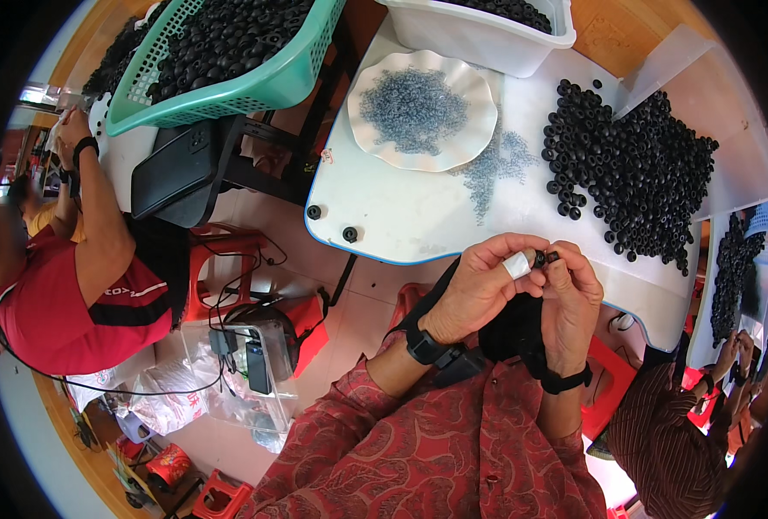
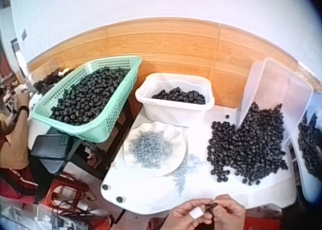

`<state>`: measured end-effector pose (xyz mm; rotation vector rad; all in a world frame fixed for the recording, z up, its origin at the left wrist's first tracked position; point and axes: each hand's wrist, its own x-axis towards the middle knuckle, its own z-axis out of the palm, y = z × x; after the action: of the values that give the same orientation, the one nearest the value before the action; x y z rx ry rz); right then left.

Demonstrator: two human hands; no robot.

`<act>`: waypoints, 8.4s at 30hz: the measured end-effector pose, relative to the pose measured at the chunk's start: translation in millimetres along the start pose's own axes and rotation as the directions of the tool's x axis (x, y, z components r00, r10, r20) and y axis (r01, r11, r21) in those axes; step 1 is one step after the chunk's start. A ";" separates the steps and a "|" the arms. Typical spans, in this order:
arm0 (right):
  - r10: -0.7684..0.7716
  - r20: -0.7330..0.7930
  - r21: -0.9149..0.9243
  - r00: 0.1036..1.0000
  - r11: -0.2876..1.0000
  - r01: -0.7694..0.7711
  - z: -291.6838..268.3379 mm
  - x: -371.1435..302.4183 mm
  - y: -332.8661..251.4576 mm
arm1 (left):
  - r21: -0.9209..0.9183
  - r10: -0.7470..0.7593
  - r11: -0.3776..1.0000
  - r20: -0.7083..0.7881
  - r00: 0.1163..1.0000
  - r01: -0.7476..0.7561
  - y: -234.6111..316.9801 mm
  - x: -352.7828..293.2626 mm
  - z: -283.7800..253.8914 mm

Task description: Assembling small components by inserting metal pins into black plastic parts and placing them into containers.

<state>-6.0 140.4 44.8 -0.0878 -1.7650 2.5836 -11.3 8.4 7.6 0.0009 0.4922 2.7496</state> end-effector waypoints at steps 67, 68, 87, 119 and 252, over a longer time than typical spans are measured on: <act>-0.227 0.174 -0.607 0.958 0.742 0.286 -5.6 0.4 -5.5 | 0.399 0.028 0.915 -0.200 0.979 0.056 16.0 -14.0 14.8; -0.230 0.182 -0.624 0.956 0.725 0.293 -5.0 -0.4 -6.1 | 0.390 0.028 0.919 -0.204 0.979 0.055 15.7 -14.3 14.9; -0.349 0.268 -0.755 0.898 0.503 0.421 2.2 -10.7 -1.7 | 0.511 0.082 0.859 -0.209 0.974 0.038 -0.2 -14.7 12.0; -0.155 0.050 -0.509 0.987 0.846 0.159 7.1 -23.0 -3.6 | 0.059 0.024 0.998 -0.067 0.997 -0.020 22.3 -13.4 1.4; -0.289 0.059 -0.621 0.956 0.739 0.262 23.0 -24.7 8.0 | 0.121 0.080 0.991 -0.268 0.960 -0.049 -3.6 -17.6 18.7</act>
<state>17.6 115.1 46.6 0.1110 -2.3302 1.6919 7.6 11.9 25.0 -0.3439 0.7336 2.7945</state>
